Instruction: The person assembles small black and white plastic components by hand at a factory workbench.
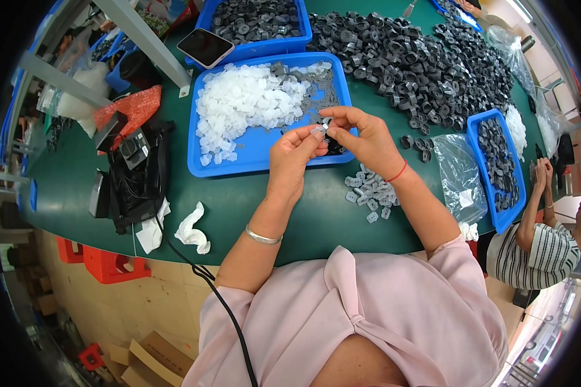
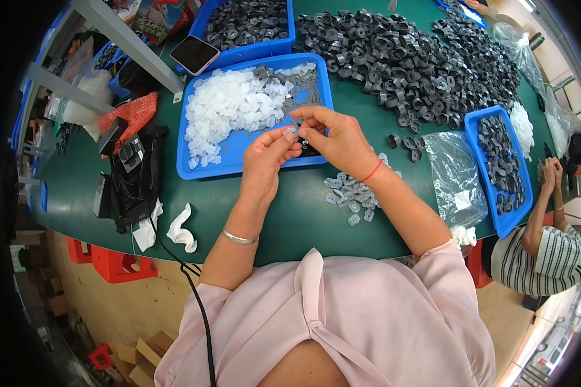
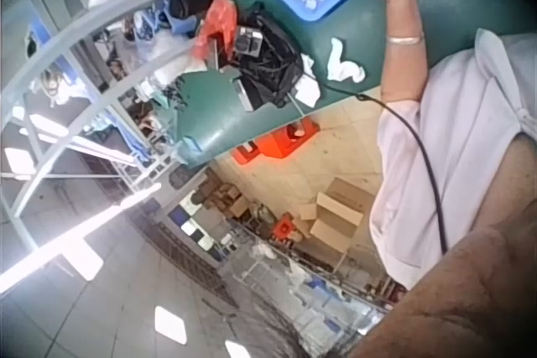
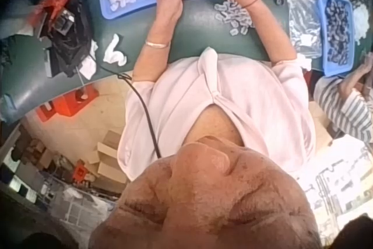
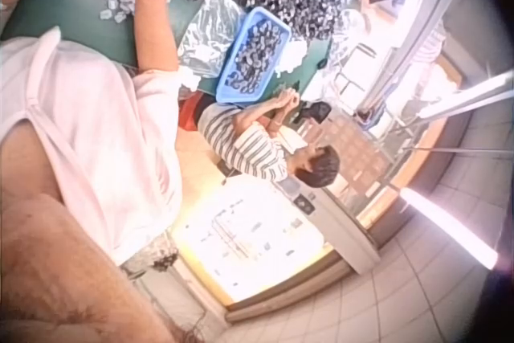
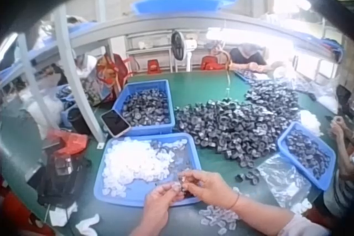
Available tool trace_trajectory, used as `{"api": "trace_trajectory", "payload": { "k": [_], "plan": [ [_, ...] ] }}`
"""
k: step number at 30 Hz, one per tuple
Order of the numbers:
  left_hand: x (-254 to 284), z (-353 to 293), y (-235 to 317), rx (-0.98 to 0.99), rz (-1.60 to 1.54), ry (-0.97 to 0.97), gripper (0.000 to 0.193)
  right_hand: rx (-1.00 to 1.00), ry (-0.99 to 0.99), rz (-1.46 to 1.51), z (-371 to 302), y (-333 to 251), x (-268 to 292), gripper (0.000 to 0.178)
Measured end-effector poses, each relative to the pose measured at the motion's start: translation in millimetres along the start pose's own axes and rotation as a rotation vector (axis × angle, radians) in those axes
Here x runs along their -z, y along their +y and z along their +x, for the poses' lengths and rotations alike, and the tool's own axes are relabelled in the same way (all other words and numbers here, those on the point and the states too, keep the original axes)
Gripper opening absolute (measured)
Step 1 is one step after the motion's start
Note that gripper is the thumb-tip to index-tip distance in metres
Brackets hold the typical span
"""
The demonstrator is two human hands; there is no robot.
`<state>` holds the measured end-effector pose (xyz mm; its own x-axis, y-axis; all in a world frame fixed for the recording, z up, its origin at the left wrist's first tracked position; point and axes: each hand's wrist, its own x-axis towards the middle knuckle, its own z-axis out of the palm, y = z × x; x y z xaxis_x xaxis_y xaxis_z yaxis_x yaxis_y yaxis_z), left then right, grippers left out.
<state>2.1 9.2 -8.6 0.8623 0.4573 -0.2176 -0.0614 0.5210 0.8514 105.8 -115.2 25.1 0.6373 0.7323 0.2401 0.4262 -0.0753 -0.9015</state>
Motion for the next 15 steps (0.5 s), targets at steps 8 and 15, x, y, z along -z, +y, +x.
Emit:
{"api": "trace_trajectory", "payload": {
  "k": [8, 15],
  "plan": [
    [-1.8, -2.6, 1.8, 0.007, 0.015, -0.003, 0.023, 0.005, 0.023, -0.096, -1.9, -8.9, -0.8, 0.03],
    [-3.5, -4.5, 1.3, -0.007, 0.086, 0.025, 0.024, -0.001, 0.022, -0.124, -3.6, -8.5, -3.5, 0.03]
  ]
}}
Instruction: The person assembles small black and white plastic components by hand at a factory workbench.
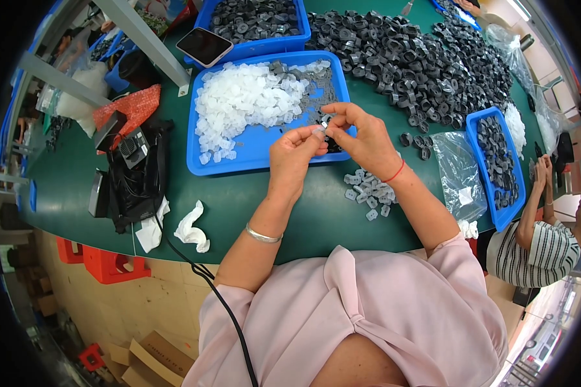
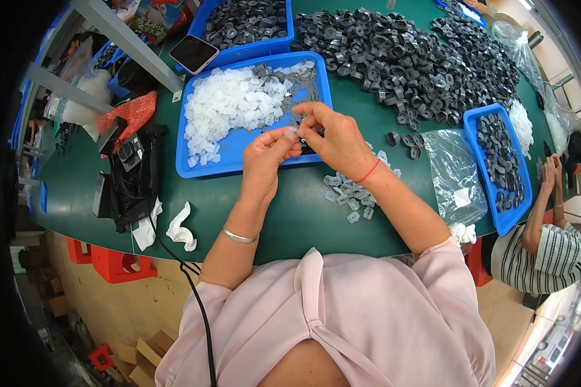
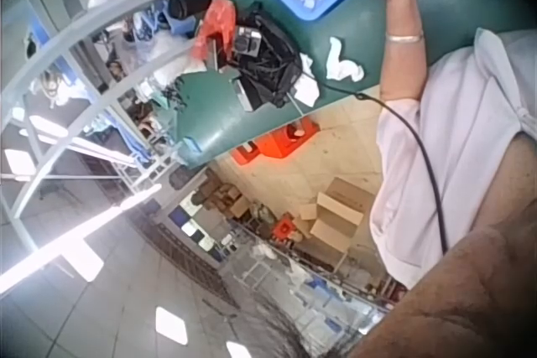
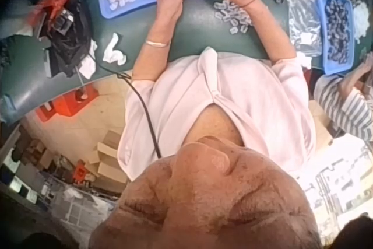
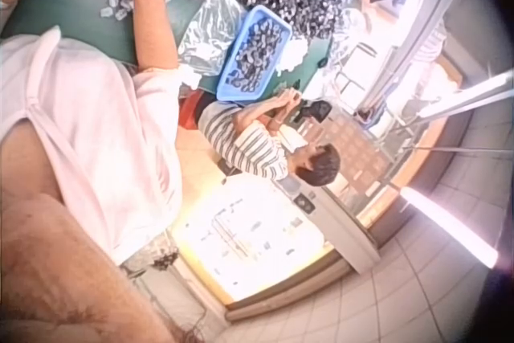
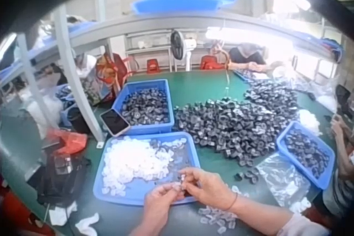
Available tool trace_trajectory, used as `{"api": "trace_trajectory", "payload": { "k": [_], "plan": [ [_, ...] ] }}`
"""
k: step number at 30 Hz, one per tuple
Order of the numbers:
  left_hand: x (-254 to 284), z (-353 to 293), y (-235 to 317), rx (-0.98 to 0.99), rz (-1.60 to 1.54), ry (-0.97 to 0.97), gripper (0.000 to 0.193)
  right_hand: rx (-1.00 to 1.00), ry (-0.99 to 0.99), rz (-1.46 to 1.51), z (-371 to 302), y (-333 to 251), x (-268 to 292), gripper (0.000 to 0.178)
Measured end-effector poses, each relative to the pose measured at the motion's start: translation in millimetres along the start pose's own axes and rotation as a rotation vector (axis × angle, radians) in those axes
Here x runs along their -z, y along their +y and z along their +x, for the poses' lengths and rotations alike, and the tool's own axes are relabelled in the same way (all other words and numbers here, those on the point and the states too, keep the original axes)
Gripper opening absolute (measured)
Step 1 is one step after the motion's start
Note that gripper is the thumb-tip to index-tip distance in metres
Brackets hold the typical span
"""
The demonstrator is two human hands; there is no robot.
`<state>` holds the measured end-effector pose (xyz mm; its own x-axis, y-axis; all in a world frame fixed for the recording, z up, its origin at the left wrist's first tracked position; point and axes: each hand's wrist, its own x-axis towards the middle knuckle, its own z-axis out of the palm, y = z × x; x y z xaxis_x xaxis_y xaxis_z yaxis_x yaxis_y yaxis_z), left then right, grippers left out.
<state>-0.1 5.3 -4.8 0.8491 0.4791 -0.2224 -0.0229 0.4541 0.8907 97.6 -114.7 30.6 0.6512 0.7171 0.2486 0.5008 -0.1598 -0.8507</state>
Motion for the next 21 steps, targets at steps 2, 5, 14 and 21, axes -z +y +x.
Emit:
{"api": "trace_trajectory", "payload": {
  "k": [2, 5, 14, 21],
  "plan": [
    [-2, -1, 0, -0.019, 0.028, 0.005, 0.025, 0.011, 0.009, -0.02, -2, -1, 2, 0.029],
    [-3, -2, 1, -0.028, 0.043, -0.033, 0.027, 0.019, 0.035, -0.048, -3, -1, 3, 0.029],
    [-6, -4, -3, -0.043, 0.079, -0.081, 0.025, 0.087, 0.128, -0.159, -8, 2, -1, 0.027],
    [-6, -4, -13, -0.238, 0.189, -0.104, 0.023, 0.081, 0.189, -0.185, -11, -3, -8, 0.025]
  ]
}}
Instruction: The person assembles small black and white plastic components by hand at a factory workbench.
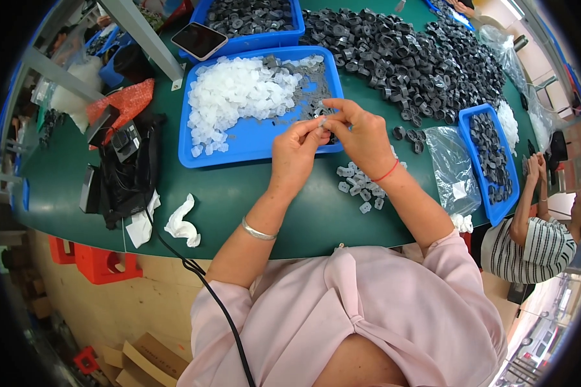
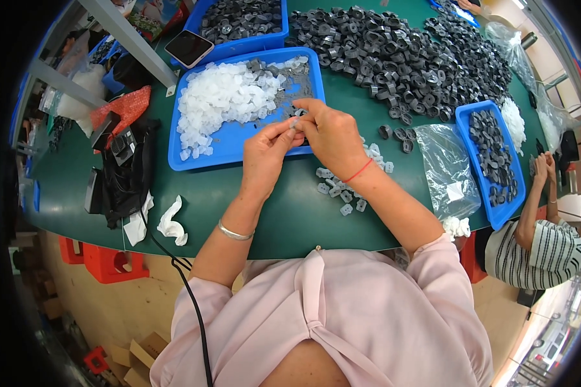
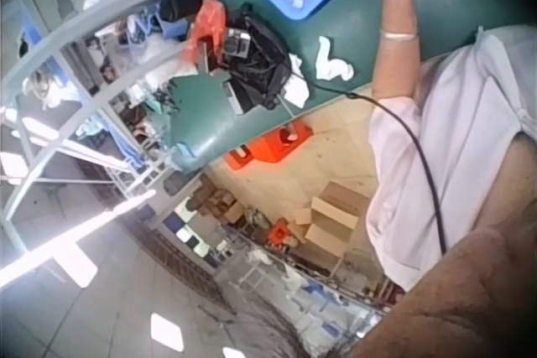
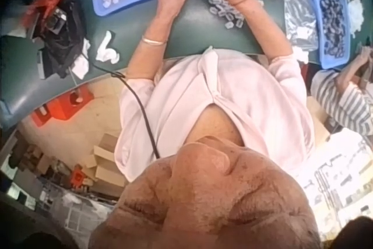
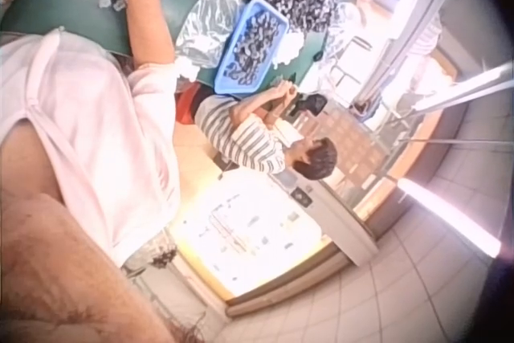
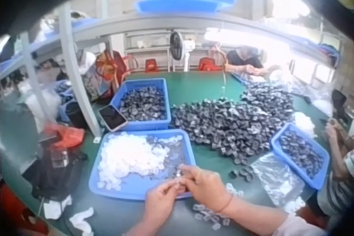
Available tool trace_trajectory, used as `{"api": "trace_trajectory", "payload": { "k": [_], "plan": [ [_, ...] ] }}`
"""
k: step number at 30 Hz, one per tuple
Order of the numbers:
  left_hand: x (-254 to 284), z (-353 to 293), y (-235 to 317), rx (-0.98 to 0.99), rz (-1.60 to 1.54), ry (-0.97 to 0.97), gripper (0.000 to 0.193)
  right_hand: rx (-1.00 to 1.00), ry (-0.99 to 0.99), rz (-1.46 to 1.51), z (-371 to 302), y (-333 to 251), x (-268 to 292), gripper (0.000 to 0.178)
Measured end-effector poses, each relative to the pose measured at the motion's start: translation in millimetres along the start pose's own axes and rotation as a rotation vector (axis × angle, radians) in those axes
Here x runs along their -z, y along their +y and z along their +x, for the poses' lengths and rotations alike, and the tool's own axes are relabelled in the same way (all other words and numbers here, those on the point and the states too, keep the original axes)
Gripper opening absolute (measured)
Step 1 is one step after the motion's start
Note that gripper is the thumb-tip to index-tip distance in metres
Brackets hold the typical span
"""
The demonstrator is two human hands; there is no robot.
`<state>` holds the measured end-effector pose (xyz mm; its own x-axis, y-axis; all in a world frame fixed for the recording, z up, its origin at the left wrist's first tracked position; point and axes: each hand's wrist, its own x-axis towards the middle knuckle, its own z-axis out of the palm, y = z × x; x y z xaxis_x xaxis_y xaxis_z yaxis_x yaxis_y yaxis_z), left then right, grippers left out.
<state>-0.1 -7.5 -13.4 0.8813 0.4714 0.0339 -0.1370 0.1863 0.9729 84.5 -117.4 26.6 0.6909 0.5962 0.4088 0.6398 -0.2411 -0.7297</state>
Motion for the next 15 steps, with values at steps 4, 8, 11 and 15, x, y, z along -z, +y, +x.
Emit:
{"api": "trace_trajectory", "payload": {
  "k": [4, 8, 11, 15],
  "plan": [
    [-1, 0, 1, -0.043, 0.079, 0.006, 0.022, 0.04, 0.022, -0.033, -3, 0, -1, 0.025],
    [-1, 1, 9, 0.082, -0.041, -0.004, 0.023, 0.024, -0.021, 0.021, 0, 0, 9, 0.026],
    [2, 2, 11, 0.197, -0.183, -0.017, 0.024, -0.08, -0.123, 0.095, 5, -7, 20, 0.028],
    [0, 1, 15, 0.199, -0.166, -0.014, 0.026, -0.199, -0.185, 0.169, 7, -8, 23, 0.029]
  ]
}}
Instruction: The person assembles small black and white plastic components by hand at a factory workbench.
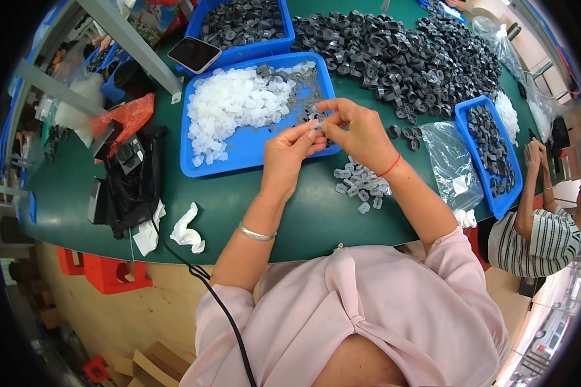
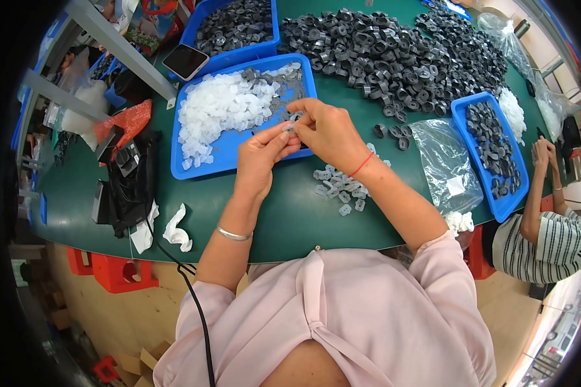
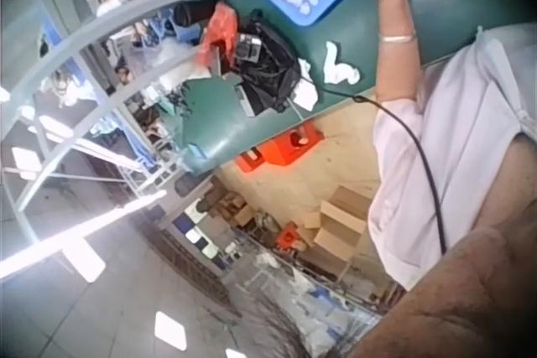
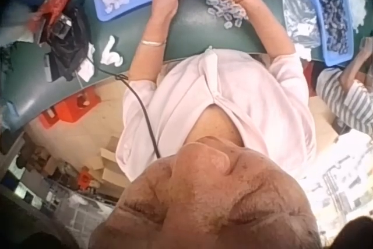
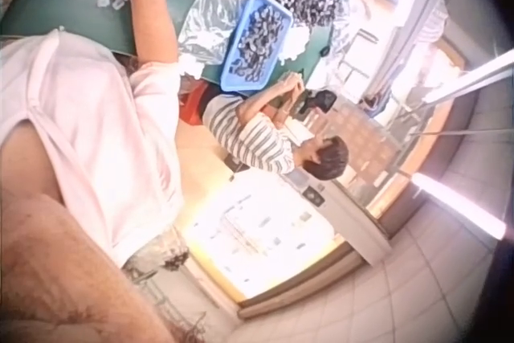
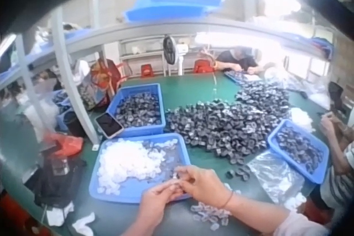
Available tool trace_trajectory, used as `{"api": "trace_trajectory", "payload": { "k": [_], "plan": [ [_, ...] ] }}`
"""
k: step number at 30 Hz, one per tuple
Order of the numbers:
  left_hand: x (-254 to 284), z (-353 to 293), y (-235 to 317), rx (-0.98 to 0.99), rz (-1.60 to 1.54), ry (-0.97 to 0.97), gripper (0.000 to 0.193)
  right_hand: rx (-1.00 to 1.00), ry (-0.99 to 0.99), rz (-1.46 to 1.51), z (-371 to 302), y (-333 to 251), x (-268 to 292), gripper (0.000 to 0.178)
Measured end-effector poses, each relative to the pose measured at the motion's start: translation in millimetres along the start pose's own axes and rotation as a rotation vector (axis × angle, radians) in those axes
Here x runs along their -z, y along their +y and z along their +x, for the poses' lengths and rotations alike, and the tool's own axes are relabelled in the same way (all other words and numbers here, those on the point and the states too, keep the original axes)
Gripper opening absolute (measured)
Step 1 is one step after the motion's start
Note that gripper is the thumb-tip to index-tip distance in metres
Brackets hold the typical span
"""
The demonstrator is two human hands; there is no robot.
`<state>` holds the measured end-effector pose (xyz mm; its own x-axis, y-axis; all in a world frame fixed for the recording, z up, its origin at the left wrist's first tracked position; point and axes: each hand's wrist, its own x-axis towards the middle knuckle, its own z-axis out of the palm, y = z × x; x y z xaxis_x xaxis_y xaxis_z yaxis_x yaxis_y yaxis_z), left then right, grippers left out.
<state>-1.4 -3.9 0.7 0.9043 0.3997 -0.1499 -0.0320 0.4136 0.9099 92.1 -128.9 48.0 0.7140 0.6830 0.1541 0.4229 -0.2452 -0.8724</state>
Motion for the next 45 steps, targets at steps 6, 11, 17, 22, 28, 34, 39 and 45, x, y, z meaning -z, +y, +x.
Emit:
{"api": "trace_trajectory", "payload": {
  "k": [6, 11, 17, 22, 28, 34, 39, 45],
  "plan": [
    [-3, 1, 1, 0.002, -0.024, 0.022, 0.024, -0.035, -0.015, 0.026, 3, 3, 0, 0.029],
    [3, 3, 1, 0.027, -0.027, 0.029, 0.024, -0.039, -0.038, 0.036, 5, 6, -1, 0.028],
    [25, 8, 14, -0.163, 0.339, 0.039, 0.027, -0.016, -0.165, -0.028, 9, 7, 21, 0.019],
    [45, -17, 26, -0.435, 1.319, -0.043, 0.028, -0.035, -0.34, -0.114, -8, 15, 42, 0.016],
    [57, -29, 10, -0.583, 1.373, -0.002, 0.024, 0.007, -0.456, -0.173, -31, 35, 48, 0.014],
    [38, -43, 16, -0.437, 1.388, -0.189, 0.023, 0.044, -0.234, -0.247, -41, 31, 50, 0.014],
    [37, -27, 30, -0.51, 1.251, -0.059, 0.025, 0.07, -0.149, -0.183, -35, 23, 42, 0.011],
    [53, 13, 11, -0.588, 1.364, 0.093, 0.021, 0.455, -0.2, -0.318, 0, 31, -4, 0.011]
  ]
}}
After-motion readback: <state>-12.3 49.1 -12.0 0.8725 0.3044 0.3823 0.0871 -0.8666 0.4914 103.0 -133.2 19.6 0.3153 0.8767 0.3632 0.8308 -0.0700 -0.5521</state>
